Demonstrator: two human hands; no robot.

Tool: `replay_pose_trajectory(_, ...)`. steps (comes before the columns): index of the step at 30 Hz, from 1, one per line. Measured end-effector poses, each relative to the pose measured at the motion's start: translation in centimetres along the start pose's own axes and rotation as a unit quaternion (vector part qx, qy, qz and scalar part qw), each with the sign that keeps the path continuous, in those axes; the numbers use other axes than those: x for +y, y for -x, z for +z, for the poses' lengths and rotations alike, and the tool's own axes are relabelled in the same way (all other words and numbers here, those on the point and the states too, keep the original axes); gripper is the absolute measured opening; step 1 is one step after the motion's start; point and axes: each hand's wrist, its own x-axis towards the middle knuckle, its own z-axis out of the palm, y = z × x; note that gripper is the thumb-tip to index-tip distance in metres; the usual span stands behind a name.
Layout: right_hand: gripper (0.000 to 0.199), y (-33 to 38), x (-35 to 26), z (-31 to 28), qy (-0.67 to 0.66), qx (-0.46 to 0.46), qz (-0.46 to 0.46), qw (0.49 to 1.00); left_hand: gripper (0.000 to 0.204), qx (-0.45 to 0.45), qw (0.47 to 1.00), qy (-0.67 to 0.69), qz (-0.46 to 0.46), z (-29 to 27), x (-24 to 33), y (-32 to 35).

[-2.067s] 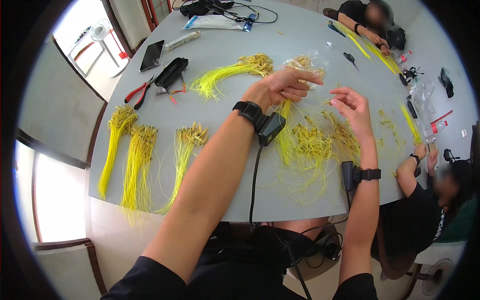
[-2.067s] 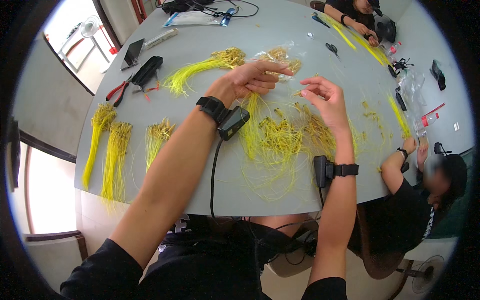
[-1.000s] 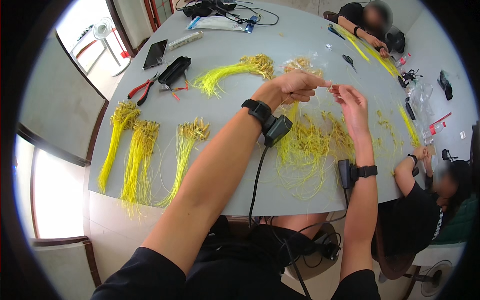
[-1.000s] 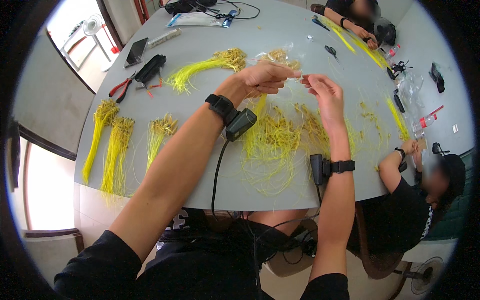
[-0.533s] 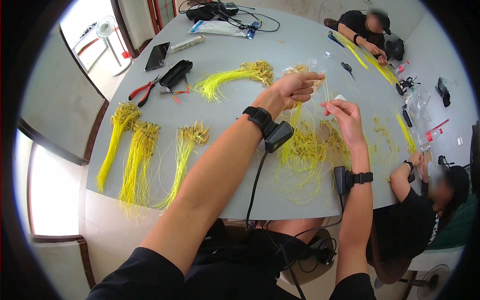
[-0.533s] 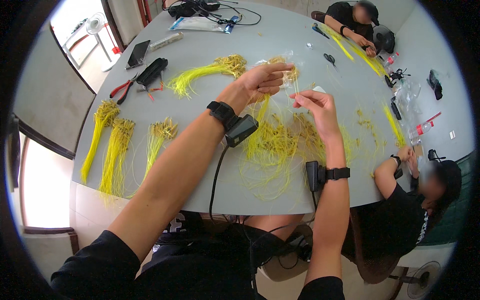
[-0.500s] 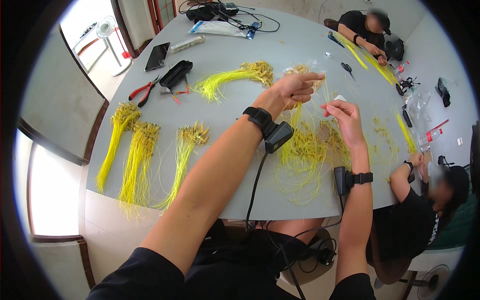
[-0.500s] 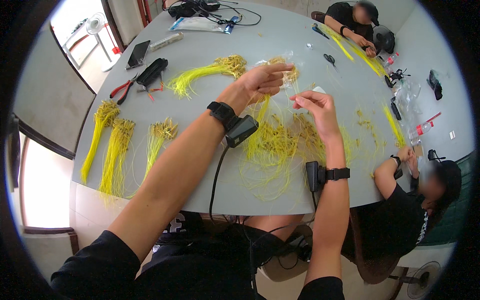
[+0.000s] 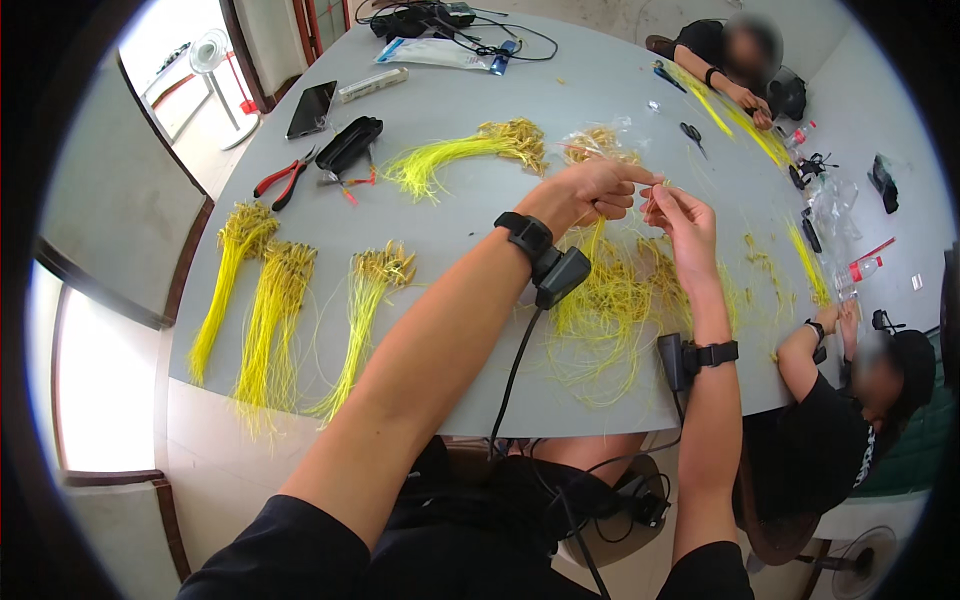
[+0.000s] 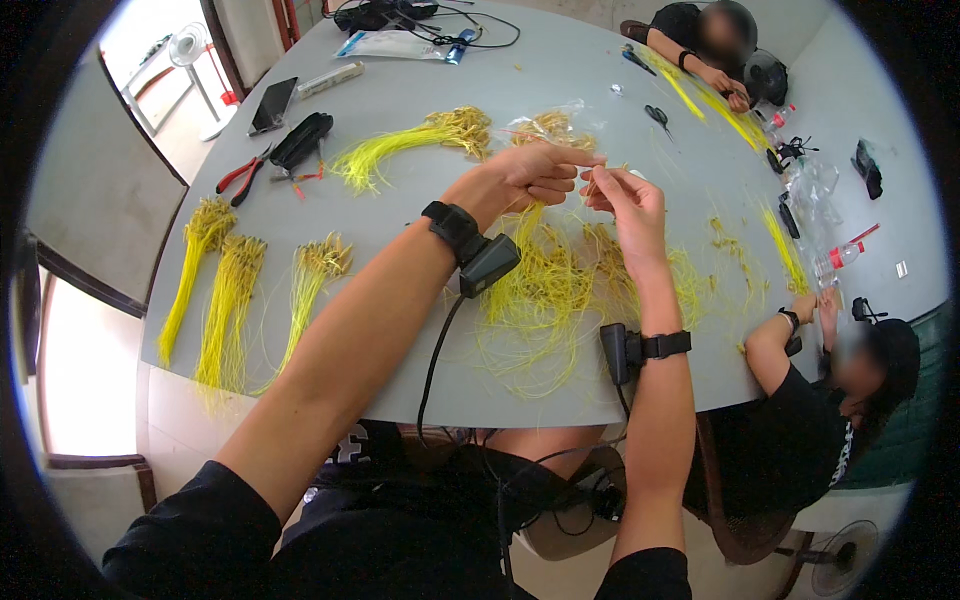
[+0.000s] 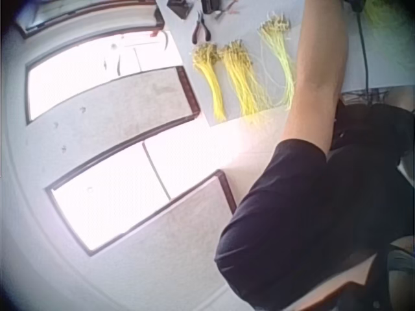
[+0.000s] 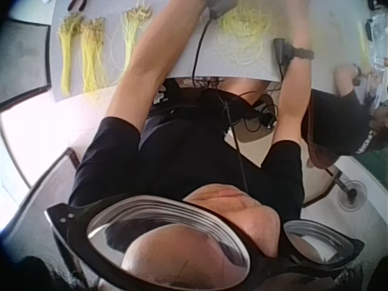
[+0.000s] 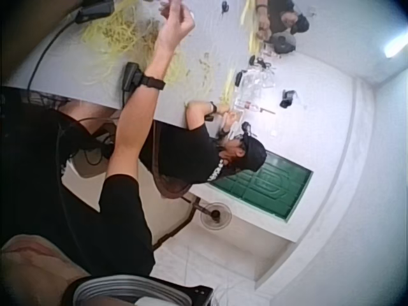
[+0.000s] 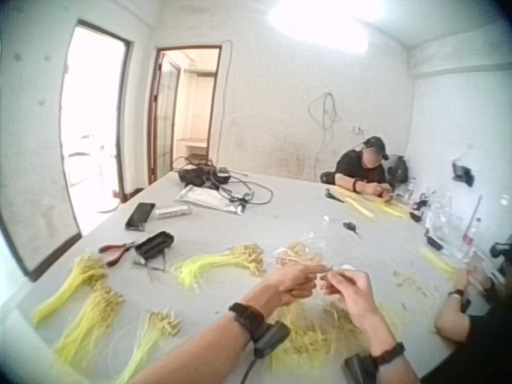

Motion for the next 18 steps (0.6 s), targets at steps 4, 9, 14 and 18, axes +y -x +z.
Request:
replay_pose_trajectory(4,0.026,0.1,-0.2,0.2,-0.002,0.042,0.002,0.999,0.027,-0.010,0.992,0.123,-0.022,-0.7,-0.3,-0.7)
replay_pose_trajectory(9,0.023,0.4,-0.7,0.6,-0.044,0.006,-0.023,0.999,0.033,-0.006,0.940,0.340,-0.015,-2.3,-0.7,-1.5)
replay_pose_trajectory(14,0.022,0.8,-1.3,1.1,-0.052,-0.036,-0.039,0.997,0.029,0.062,0.936,0.344,0.032,-2.4,-1.0,-2.7)
replay_pose_trajectory(18,0.023,0.9,-1.6,1.5,-0.016,-0.052,-0.037,0.998,0.027,0.104,0.932,0.341,0.061,-1.9,-1.2,-3.1)
